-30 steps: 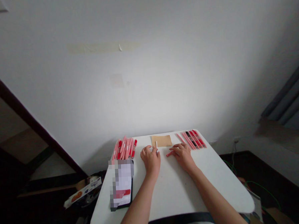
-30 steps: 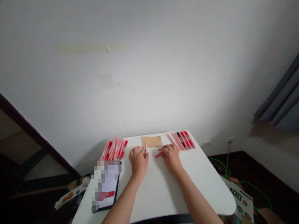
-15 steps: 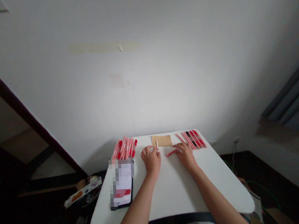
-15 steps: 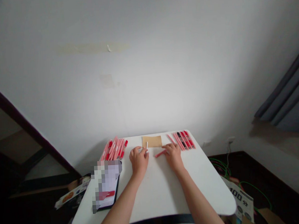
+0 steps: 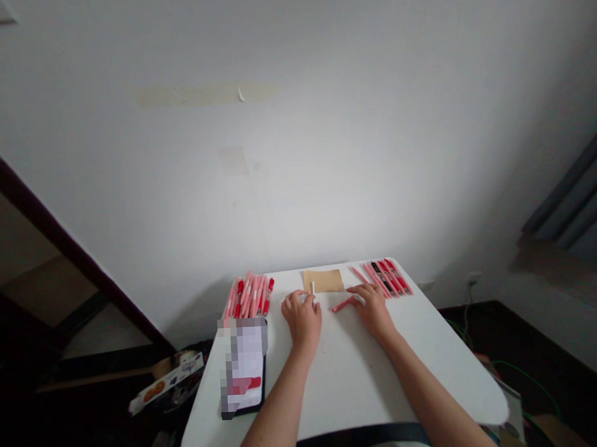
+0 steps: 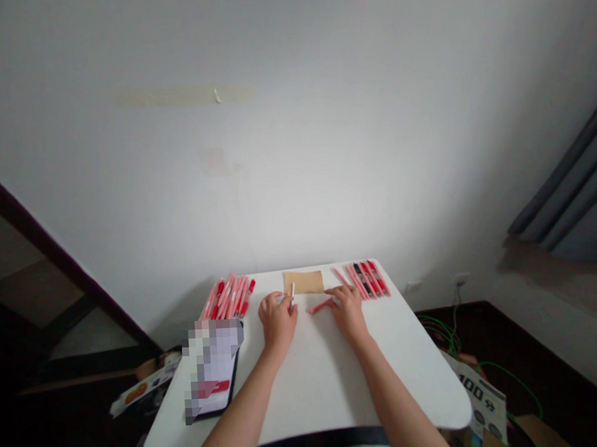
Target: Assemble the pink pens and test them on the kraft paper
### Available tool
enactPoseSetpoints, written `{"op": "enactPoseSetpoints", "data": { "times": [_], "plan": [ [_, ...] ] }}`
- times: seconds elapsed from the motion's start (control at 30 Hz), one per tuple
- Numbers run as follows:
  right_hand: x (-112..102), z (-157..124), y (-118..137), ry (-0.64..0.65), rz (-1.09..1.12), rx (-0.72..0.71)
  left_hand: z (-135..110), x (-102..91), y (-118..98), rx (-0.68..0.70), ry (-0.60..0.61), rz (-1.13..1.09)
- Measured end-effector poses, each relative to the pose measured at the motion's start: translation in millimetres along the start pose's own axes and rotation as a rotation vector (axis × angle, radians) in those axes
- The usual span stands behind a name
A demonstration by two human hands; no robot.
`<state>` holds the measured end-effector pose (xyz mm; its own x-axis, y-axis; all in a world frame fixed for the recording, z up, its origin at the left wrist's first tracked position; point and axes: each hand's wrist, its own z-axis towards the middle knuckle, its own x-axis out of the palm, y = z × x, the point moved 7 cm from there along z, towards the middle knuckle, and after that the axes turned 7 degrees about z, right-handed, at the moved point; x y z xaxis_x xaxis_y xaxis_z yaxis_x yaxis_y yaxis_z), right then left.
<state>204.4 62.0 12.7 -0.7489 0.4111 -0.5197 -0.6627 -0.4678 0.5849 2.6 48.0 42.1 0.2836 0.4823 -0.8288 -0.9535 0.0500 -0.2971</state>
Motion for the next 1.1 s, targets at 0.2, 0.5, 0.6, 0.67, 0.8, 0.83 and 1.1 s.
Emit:
{"op": "enactPoseSetpoints", "data": {
  "times": [0.2,0.5,0.6,0.67,0.8,0.83,1.1],
  "plan": [
    [0.9,0.0,-0.4,0.002,-0.007,0.009,0.3,1.8,-3.4,0.035,0.031,-0.042],
    [1.1,0.1,-0.5,0.008,-0.016,-0.008,0.3,-0.5,-1.0,0.019,0.003,0.018],
    [1.1,0.1,-1.2,0.005,-0.01,0.002,0.1,-0.5,-2.3,0.025,0.012,0.019],
    [1.1,0.1,-1.2,0.006,0.0,0.011,0.2,-0.4,-2.4,0.026,0.011,0.02],
    [0.5,0.2,0.4,0.008,0.018,0.02,1.2,-0.1,-2.6,0.039,-0.008,0.011],
    [0.2,0.2,1.0,0.006,0.02,0.022,1.5,-0.2,-2.8,0.042,-0.014,0.006],
    [-2.5,0.6,5.0,-0.003,0.01,0.02,2.3,-4.2,-5.4,0.036,-0.038,-0.04]
  ]
}}
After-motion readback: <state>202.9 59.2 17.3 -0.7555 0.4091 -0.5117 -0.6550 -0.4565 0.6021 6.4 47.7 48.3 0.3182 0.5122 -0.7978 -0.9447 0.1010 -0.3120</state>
